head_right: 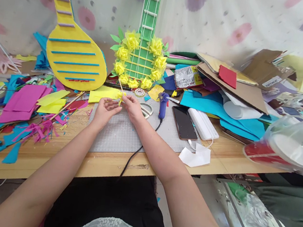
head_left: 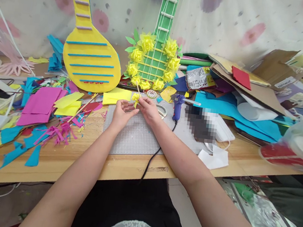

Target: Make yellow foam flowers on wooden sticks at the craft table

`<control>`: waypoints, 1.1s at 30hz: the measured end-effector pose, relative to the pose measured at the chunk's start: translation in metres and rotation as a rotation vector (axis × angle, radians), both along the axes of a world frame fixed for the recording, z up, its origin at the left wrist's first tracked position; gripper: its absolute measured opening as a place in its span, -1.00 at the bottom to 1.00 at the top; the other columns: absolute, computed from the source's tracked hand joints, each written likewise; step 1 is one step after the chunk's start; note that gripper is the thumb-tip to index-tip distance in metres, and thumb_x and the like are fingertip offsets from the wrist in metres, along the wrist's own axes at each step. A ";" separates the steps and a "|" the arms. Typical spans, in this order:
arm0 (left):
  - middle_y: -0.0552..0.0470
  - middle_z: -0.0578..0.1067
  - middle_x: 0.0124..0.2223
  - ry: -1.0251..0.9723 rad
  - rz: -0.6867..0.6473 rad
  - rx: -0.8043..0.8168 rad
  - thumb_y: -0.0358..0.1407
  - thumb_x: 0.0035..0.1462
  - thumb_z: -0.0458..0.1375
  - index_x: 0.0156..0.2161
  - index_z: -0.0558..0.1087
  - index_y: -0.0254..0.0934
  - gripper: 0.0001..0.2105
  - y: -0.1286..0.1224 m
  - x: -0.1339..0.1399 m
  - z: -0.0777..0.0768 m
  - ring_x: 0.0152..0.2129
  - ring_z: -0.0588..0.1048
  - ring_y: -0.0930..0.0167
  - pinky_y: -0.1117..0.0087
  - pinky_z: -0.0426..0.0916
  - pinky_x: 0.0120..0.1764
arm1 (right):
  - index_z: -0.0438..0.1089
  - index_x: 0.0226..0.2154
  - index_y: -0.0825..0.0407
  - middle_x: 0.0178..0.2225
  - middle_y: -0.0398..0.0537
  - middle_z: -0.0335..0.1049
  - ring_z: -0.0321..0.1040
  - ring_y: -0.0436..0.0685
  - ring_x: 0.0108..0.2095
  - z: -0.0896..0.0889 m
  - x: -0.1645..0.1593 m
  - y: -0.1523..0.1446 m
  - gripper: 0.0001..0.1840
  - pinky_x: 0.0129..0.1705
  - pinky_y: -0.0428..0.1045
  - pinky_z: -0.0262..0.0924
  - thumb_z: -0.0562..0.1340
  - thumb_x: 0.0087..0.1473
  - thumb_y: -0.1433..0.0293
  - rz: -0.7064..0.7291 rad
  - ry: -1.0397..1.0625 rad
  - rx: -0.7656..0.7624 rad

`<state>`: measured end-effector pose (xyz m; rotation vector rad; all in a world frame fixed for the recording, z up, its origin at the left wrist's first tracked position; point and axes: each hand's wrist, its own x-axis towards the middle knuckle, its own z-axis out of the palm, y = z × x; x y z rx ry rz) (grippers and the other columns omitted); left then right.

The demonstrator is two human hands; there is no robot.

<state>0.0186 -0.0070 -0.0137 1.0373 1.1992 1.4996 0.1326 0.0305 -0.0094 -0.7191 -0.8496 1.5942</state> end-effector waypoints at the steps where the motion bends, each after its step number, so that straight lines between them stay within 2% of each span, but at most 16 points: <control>1: 0.00 0.45 -0.26 -0.012 -0.007 -0.018 -0.40 -0.34 0.31 -0.28 0.17 -0.26 -0.52 0.000 0.002 0.000 -0.37 0.48 0.46 0.31 0.37 -0.20 | 0.29 -0.57 0.06 -0.48 -0.22 0.33 0.28 -0.07 -0.38 0.001 0.000 0.000 -0.77 -0.22 -0.07 0.22 0.35 -0.26 0.33 -0.002 -0.003 0.001; 9: 0.01 0.49 -0.32 -0.151 0.028 -0.101 -0.46 -0.32 0.29 -0.28 0.20 -0.28 -0.56 0.001 0.002 0.002 -0.38 0.48 0.47 0.30 0.35 -0.18 | 0.28 -0.58 0.07 -0.50 -0.25 0.28 0.22 -0.10 -0.42 0.001 -0.003 -0.002 -0.74 -0.26 -0.10 0.18 0.36 -0.31 0.30 -0.010 -0.038 0.031; 14: 0.03 0.49 -0.34 -0.190 0.065 -0.117 -0.45 -0.30 0.28 -0.32 0.23 -0.28 -0.62 0.000 0.001 0.006 -0.39 0.48 0.47 0.35 0.36 -0.23 | 0.27 -0.57 0.06 -0.47 -0.23 0.29 0.23 -0.08 -0.40 -0.002 -0.002 0.000 -0.69 -0.24 -0.08 0.18 0.36 -0.34 0.25 -0.017 -0.072 0.051; 18: 0.07 0.48 -0.39 -0.216 0.142 -0.104 -0.41 -0.22 0.23 -0.35 0.24 -0.27 -0.71 0.000 -0.002 0.010 -0.44 0.49 0.48 0.39 0.38 -0.29 | 0.27 -0.56 0.04 -0.50 -0.24 0.27 0.22 -0.07 -0.43 -0.006 -0.001 0.003 -0.66 -0.26 -0.08 0.17 0.35 -0.34 0.20 -0.064 -0.170 0.085; 22: 0.05 0.50 -0.42 -0.270 0.122 -0.144 -0.42 -0.15 0.19 -0.32 0.21 -0.27 -0.73 -0.001 -0.003 0.015 -0.47 0.51 0.47 0.37 0.38 -0.27 | 0.27 -0.56 0.04 -0.51 -0.23 0.27 0.21 -0.06 -0.43 -0.010 -0.001 0.005 -0.69 -0.28 -0.08 0.15 0.31 -0.27 0.18 -0.080 -0.282 0.174; 28: 0.03 0.51 -0.38 -0.218 0.142 -0.125 -0.43 -0.13 0.17 -0.29 0.23 -0.28 -0.75 -0.004 -0.001 0.017 -0.46 0.51 0.45 0.36 0.38 -0.27 | 0.27 -0.56 0.04 -0.45 -0.17 0.29 0.24 -0.01 -0.36 -0.016 -0.003 0.008 -0.73 -0.19 -0.04 0.16 0.28 -0.21 0.20 -0.125 -0.377 0.281; 33: 0.03 0.51 -0.34 -0.143 0.183 -0.064 -0.43 -0.17 0.20 -0.27 0.21 -0.26 -0.68 -0.001 -0.001 0.012 -0.41 0.51 0.43 0.36 0.38 -0.29 | 0.30 -0.55 0.03 -0.36 -0.13 0.31 0.25 0.03 -0.25 -0.021 -0.001 0.011 -0.74 -0.10 -0.01 0.13 0.26 -0.18 0.18 -0.155 -0.447 0.333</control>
